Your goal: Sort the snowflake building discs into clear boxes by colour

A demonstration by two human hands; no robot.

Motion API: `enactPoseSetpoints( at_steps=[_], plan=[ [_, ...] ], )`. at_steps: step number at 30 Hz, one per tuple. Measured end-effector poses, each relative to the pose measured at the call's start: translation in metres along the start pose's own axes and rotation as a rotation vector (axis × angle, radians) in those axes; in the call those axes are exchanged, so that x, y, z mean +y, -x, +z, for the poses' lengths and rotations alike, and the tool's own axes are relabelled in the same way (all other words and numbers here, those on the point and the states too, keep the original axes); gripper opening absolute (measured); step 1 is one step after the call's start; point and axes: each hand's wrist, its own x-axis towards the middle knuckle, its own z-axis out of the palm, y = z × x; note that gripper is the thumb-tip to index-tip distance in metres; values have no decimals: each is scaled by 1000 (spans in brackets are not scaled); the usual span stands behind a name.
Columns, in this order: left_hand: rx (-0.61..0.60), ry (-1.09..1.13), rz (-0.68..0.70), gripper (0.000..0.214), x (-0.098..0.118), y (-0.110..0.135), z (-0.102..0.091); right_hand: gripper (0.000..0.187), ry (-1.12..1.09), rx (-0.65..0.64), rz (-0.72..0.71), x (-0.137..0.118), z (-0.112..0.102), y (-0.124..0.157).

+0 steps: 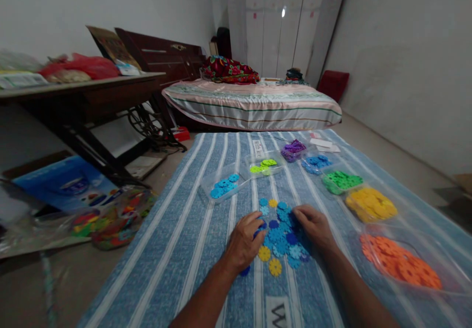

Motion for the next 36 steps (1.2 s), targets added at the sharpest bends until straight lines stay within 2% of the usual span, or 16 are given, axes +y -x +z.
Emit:
enactPoseSetpoints(
  at_steps=[12, 16, 19, 25, 29, 31, 36],
  plan=[
    [62, 17, 31, 22, -2, -2, -1, 33, 78, -4, -30, 1, -1, -1],
    [64, 36, 20, 22, -2, -3, -2, 31, 217, 15, -62, -2, 4, -5],
    [62, 46, 12, 23, -2, -4, -4, 29, 343, 21, -151, -3, 12, -8],
    [62, 55, 13, 23, -1, -3, -4, 30, 620, -49, -275, 1, 24, -3],
    [44, 49, 4, 22, 0, -4, -5, 29, 591, -146, -358, 1, 21, 3],
    [42, 48, 8, 22, 1, -4, -6, 29, 532, -152, -349, 2, 20, 3],
    [47, 58, 18, 22, 1, -5, -6, 31, 476, 11, -245, 5, 23, -8]
  ],
)
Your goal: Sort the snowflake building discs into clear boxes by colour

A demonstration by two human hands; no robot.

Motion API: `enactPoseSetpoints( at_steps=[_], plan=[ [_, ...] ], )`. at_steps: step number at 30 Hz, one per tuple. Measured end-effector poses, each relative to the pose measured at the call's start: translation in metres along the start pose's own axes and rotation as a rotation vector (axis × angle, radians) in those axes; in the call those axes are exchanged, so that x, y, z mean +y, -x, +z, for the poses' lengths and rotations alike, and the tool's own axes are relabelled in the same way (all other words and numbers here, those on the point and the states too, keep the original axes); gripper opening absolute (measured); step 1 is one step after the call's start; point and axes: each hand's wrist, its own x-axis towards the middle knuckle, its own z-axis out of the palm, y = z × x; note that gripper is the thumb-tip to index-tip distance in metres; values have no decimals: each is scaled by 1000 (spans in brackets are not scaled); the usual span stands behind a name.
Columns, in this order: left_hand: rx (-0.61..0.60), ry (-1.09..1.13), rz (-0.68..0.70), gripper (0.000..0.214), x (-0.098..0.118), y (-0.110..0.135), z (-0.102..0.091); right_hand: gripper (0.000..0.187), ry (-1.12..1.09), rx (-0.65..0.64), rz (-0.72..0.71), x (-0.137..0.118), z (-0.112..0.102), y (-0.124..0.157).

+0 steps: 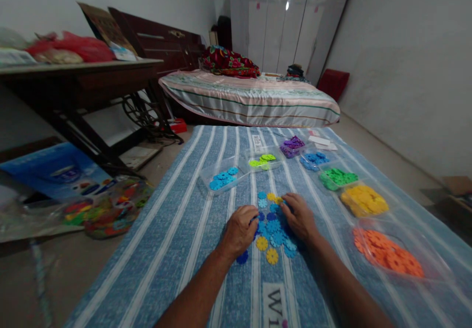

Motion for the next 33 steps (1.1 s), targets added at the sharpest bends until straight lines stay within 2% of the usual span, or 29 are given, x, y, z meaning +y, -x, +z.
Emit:
enactPoseSetpoints(
  at_steps=[5, 8, 14, 21, 24, 28, 31, 33],
  plan=[
    [3, 12, 0, 20, 0, 0, -1, 24, 193, -36, 36, -1, 6, -12],
    [0, 13, -1, 19, 0, 0, -1, 21, 224, -49, 41, -1, 7, -14],
    [1, -2, 1, 18, -3, 0, 0, 20, 78, -24, 56, 0, 5, -14],
    [3, -16, 16, 19, -9, -1, 1, 23, -217, 86, 148, -3, 0, -16],
    [5, -17, 25, 19, -12, -2, 2, 27, -418, 161, 329, -5, -1, -17],
    [9, -19, 32, 20, -15, -4, 2, 28, -944, 366, 595, -2, -17, -26],
    [4, -22, 35, 22, -16, -5, 2, 23, -1384, 587, 597, 5, -42, -36],
    [1, -23, 29, 22, -16, -5, 1, 18, -1572, 713, 599, 11, -55, -39]
  ],
)
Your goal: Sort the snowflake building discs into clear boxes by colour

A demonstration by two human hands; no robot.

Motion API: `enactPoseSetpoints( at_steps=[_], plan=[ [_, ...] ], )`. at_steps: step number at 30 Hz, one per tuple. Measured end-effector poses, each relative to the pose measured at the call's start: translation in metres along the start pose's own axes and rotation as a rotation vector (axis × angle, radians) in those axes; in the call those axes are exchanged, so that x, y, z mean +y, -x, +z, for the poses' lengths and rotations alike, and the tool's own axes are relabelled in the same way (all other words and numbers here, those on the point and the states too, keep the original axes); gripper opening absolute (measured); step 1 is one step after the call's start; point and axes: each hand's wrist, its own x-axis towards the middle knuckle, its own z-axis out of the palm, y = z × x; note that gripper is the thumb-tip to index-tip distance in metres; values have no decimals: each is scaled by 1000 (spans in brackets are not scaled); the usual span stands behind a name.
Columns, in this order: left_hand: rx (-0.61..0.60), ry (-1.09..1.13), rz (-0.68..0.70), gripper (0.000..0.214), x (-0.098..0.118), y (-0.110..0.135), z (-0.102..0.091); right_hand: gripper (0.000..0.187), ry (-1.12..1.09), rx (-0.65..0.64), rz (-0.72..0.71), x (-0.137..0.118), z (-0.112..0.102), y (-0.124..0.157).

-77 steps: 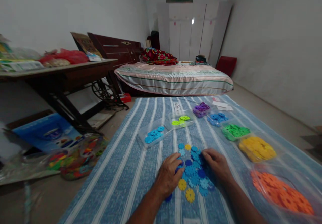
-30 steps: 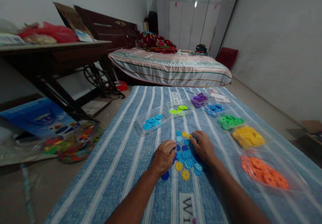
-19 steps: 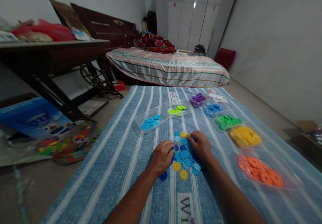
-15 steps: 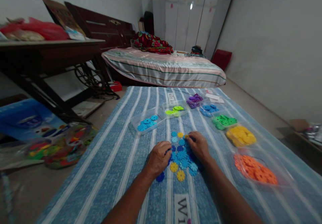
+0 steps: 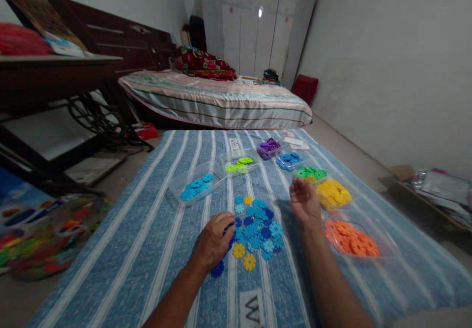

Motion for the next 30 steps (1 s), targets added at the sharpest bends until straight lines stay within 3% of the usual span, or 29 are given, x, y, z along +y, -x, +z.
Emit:
enactPoseSetpoints(
  at_steps=[3, 7, 14, 22, 30],
  plan=[
    [-4, 1, -14, 22, 0, 0, -1, 15, -53, 75, 52, -3, -4, -2],
    [-10, 2, -14, 22, 1, -1, -1, 21, 223, 43, 78, 15, -9, 6],
    [-5, 32, -1, 20, 3, 0, -2, 26, 628, -71, -53, 43, -11, 12],
    [-5, 33, -9, 18, 7, 2, -1, 18, 1352, -373, -407, 49, -10, 16],
    [-8, 42, -11, 18, 12, 0, -4, 25, 2033, -670, -448, 59, 25, 26]
  ],
)
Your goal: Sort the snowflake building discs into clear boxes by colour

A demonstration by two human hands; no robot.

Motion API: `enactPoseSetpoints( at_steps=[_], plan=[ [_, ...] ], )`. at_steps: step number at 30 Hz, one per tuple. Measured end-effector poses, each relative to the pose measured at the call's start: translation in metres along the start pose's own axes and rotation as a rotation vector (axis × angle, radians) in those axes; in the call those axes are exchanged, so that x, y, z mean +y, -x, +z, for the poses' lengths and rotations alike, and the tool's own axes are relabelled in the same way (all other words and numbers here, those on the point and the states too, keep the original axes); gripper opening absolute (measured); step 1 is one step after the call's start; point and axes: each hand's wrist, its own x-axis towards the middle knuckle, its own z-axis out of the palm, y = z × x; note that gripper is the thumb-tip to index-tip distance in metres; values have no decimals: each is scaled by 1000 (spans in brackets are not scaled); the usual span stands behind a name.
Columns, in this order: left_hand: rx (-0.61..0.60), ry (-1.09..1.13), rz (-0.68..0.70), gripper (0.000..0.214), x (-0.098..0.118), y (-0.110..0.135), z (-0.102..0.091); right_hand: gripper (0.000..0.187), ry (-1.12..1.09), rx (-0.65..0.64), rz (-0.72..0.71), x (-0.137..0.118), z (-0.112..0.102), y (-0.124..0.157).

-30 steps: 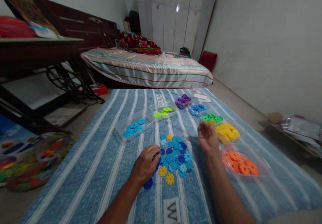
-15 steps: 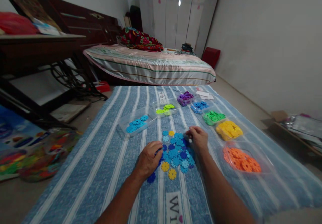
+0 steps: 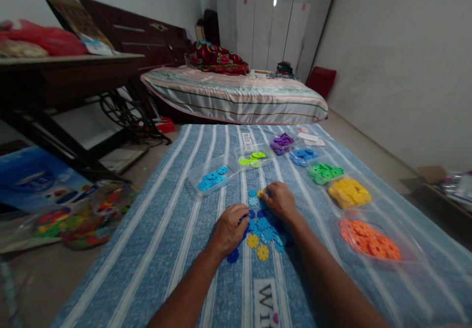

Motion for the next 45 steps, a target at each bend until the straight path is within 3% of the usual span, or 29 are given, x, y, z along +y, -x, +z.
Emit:
enactPoseSetpoints(
  at_steps=[4, 9, 13, 18, 23, 25, 28, 30, 35, 45],
  plan=[
    [-6, 5, -7, 19, 1, -1, -1, 23, 89, -27, -30, -10, 0, -1],
    [-18, 0, -20, 19, -2, 0, -1, 13, -179, 95, 2, -6, 4, 2],
    [-14, -11, -2, 20, -6, -1, -1, 16, -685, 280, 157, 3, 3, 5],
    [1, -21, 20, 20, -11, -3, -1, 24, -1522, 341, 503, 30, -15, 9],
    [-5, -40, 26, 21, -12, -4, -1, 20, -1936, 654, 431, 66, -47, 5],
    [-7, -48, 22, 21, -13, -4, -1, 19, -1947, 637, 475, 71, -49, 5],
    [-7, -51, 19, 22, -14, -4, 0, 24, -1769, 414, 593, 64, -36, 9],
    [-10, -47, 17, 23, -14, -4, 0, 27, -1611, 337, 589, 55, -24, 13],
    [-16, -17, 10, 21, -12, -4, -1, 27, -1394, 306, 429, 45, -6, 17],
    [-30, 1, 2, 19, -2, 0, 3, 24, -1304, 313, 354, 46, -4, 26]
  ],
)
